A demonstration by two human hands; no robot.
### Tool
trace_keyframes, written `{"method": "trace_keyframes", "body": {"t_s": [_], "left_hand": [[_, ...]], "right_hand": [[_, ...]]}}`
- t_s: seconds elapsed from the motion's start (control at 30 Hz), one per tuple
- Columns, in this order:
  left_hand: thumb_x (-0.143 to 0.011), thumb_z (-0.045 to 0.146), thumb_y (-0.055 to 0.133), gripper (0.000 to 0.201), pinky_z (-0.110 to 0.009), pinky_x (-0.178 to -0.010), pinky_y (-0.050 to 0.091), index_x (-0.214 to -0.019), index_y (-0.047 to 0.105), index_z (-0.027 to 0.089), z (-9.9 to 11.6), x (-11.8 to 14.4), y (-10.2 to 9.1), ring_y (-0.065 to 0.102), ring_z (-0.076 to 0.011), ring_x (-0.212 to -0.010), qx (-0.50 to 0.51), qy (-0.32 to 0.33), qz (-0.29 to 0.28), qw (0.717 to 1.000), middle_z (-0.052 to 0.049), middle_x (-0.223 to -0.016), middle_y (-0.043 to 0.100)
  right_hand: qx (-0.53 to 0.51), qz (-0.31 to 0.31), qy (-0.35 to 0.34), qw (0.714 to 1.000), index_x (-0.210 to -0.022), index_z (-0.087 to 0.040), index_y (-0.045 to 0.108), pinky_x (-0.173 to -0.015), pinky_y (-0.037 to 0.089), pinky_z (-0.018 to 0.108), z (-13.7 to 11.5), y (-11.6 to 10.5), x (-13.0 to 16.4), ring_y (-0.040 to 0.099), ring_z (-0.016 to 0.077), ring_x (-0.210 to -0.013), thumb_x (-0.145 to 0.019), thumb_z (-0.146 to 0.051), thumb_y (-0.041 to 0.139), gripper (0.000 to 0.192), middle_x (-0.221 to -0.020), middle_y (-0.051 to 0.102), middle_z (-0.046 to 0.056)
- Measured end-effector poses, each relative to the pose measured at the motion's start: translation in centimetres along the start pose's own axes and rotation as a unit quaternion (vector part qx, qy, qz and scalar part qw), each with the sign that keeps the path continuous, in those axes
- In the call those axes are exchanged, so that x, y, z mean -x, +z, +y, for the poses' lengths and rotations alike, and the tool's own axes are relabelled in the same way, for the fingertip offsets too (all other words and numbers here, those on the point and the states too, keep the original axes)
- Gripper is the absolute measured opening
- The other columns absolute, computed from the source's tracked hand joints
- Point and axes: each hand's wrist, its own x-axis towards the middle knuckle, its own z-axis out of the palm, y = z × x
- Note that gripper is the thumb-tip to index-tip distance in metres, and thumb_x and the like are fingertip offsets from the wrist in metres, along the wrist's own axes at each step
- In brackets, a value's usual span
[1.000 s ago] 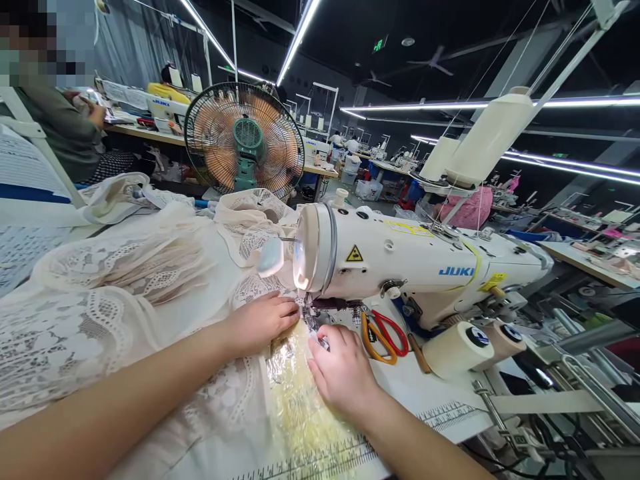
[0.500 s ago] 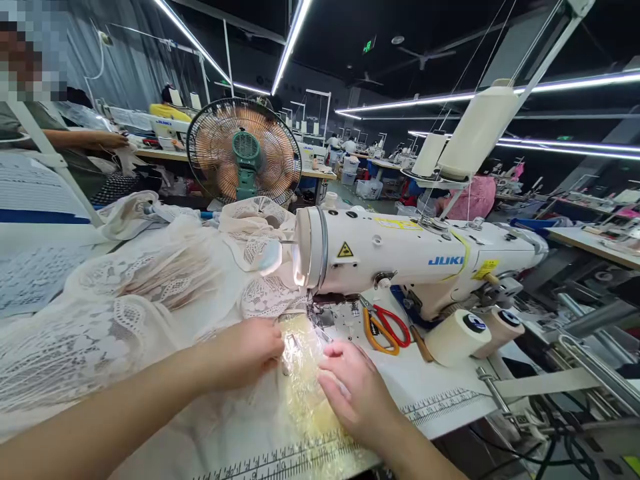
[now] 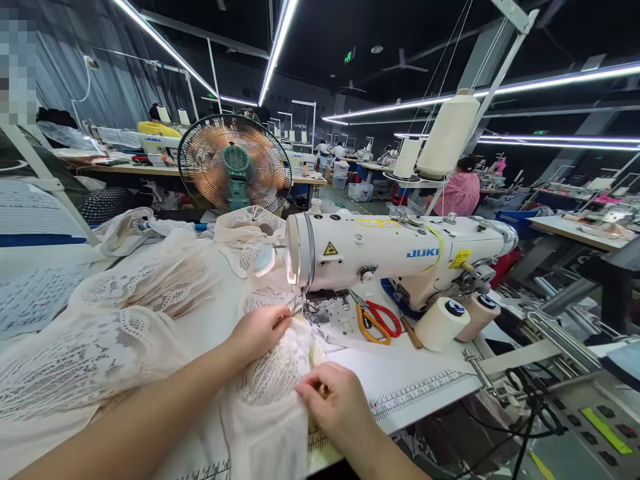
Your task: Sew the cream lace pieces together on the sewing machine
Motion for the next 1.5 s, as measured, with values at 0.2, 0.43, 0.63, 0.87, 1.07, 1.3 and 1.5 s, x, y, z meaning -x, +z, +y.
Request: {"method": "trace_keyframes", "body": {"t_s": [0.2, 0.43, 0.63, 0.87, 1.07, 1.3, 1.5], "left_hand": [[-0.082, 0.014, 0.042, 0.032, -0.033, -0.059, 0.046, -0.1, 0.068, 0.02, 0.4, 0.7, 0.6, 0.062, -0.027, -0.072, -0.156, 0.027, -0.071, 0.985, -0.008, -0.082, 0.065], [-0.075, 0.007, 0.044, 0.048, -0.032, -0.054, 0.045, -0.116, 0.066, 0.019, 1.2, 0.0, 0.8, 0.061, -0.0256, -0.065, -0.239, 0.0, -0.116, 0.964, -0.009, -0.085, 0.063], [-0.077, 0.007, 0.043, 0.048, -0.033, -0.056, 0.045, -0.118, 0.064, 0.02, 1.4, -0.6, 1.0, 0.061, -0.0261, -0.066, -0.248, -0.003, -0.117, 0.962, -0.01, -0.085, 0.062], [-0.077, 0.003, 0.044, 0.049, -0.032, -0.059, 0.047, -0.119, 0.065, 0.019, 1.8, -0.8, 0.8, 0.063, -0.0257, -0.071, -0.251, 0.003, -0.103, 0.963, -0.01, -0.087, 0.064], [-0.077, 0.005, 0.047, 0.048, -0.034, -0.055, 0.049, -0.12, 0.064, 0.018, 1.7, -0.7, 0.7, 0.063, -0.0265, -0.066, -0.259, 0.021, -0.105, 0.96, -0.01, -0.087, 0.064], [-0.094, 0.015, 0.033, 0.035, -0.043, -0.085, 0.048, -0.106, 0.066, 0.016, 1.1, -0.3, 0.9, 0.058, -0.0287, -0.1, -0.255, 0.144, -0.064, 0.954, -0.013, -0.116, 0.062], [-0.093, 0.011, 0.036, 0.031, -0.034, -0.082, 0.05, -0.101, 0.065, 0.017, -0.7, -0.4, 1.8, 0.061, -0.0227, -0.093, -0.178, 0.268, -0.008, 0.947, -0.008, -0.111, 0.067]], "right_hand": [[0.153, -0.054, 0.022, 0.987, -0.065, -0.021, 0.064, -0.049, 0.038, 0.028, 1.7, -2.0, -1.7, 0.058, 0.0175, -0.056, -0.073, -0.01, 0.058, 0.014, -0.061, 0.063, 0.001], [0.29, -0.185, 0.024, 0.939, -0.072, -0.021, 0.065, -0.055, 0.037, 0.029, 0.2, -2.9, -3.0, 0.058, 0.0205, -0.066, -0.085, -0.009, 0.045, 0.026, -0.07, 0.059, 0.005], [0.321, -0.236, 0.046, 0.916, -0.081, -0.019, 0.063, -0.056, 0.032, 0.028, -0.1, -3.1, -3.6, 0.052, 0.0182, -0.068, -0.086, -0.011, 0.047, 0.018, -0.075, 0.057, 0.005], [0.318, -0.248, 0.047, 0.914, -0.086, -0.017, 0.063, -0.058, 0.031, 0.028, 0.3, -3.2, -3.7, 0.051, 0.0169, -0.07, -0.089, -0.012, 0.044, 0.02, -0.077, 0.058, 0.004], [0.301, -0.278, 0.064, 0.91, -0.11, -0.015, 0.065, -0.066, 0.04, 0.03, -0.1, -3.3, -3.6, 0.058, 0.0232, -0.082, -0.091, -0.016, 0.043, 0.029, -0.087, 0.063, 0.01], [0.314, -0.295, 0.079, 0.899, -0.119, -0.017, 0.062, -0.073, 0.046, 0.033, -0.5, -3.3, -3.9, 0.061, 0.0255, -0.09, -0.092, -0.019, 0.042, 0.034, -0.094, 0.065, 0.011], [0.318, -0.31, 0.087, 0.892, -0.113, -0.015, 0.064, -0.072, 0.046, 0.032, -1.0, -3.4, -4.1, 0.061, 0.0256, -0.09, -0.09, -0.02, 0.046, 0.03, -0.093, 0.066, 0.012]]}}
